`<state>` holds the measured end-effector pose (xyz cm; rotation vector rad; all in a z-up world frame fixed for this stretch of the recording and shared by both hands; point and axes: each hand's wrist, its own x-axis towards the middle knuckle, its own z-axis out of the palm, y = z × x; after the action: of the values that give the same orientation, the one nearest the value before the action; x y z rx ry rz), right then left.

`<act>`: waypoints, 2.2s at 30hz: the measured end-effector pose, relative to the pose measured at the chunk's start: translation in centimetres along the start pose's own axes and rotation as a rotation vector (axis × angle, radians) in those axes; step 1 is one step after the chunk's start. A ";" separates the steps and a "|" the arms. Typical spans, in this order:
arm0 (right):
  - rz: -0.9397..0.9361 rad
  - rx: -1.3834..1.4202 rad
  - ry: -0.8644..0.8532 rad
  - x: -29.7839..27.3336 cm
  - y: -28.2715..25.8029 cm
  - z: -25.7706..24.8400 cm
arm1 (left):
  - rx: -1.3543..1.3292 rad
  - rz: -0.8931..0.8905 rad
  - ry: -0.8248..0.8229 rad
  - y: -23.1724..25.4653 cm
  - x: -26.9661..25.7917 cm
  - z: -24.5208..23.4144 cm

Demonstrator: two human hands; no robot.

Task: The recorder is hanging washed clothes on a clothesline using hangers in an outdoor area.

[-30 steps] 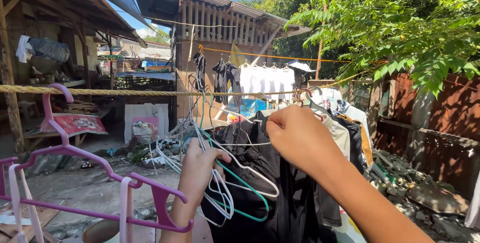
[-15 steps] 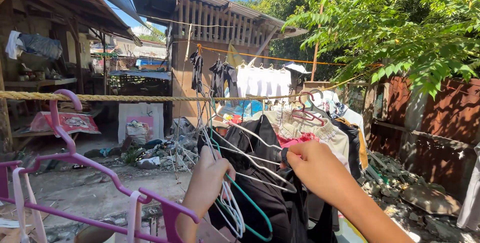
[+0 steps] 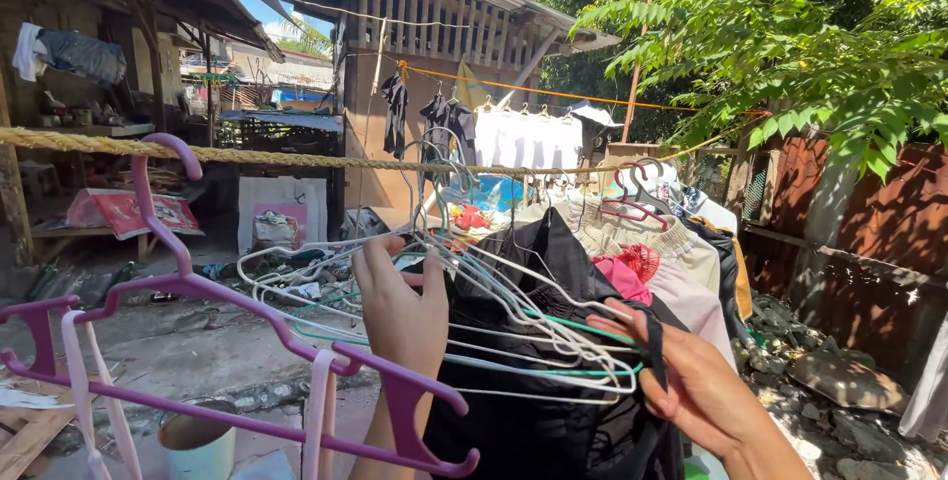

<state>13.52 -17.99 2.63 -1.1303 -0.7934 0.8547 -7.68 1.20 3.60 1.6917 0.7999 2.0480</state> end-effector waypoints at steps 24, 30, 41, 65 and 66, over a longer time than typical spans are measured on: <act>-0.291 -0.118 0.090 -2.7 2.5 0.5 | 0.288 0.328 0.102 8.6 -3.3 5.7; -0.219 -0.007 -0.089 -0.6 3.1 -0.4 | 0.552 0.195 -0.158 14.4 0.0 6.9; -0.161 0.161 -0.516 2.2 -1.5 -0.9 | 0.841 0.422 -0.699 3.4 15.2 3.9; 0.316 0.055 -0.430 8.3 -10.4 10.5 | 0.594 0.412 -0.679 3.4 19.7 5.1; 0.341 0.076 -0.365 8.6 -10.2 10.9 | 0.630 0.399 -0.683 2.6 20.2 5.7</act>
<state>9.65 -7.80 15.98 -1.0715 -0.8679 1.3935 -6.30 12.45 21.39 2.8603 0.9615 1.2752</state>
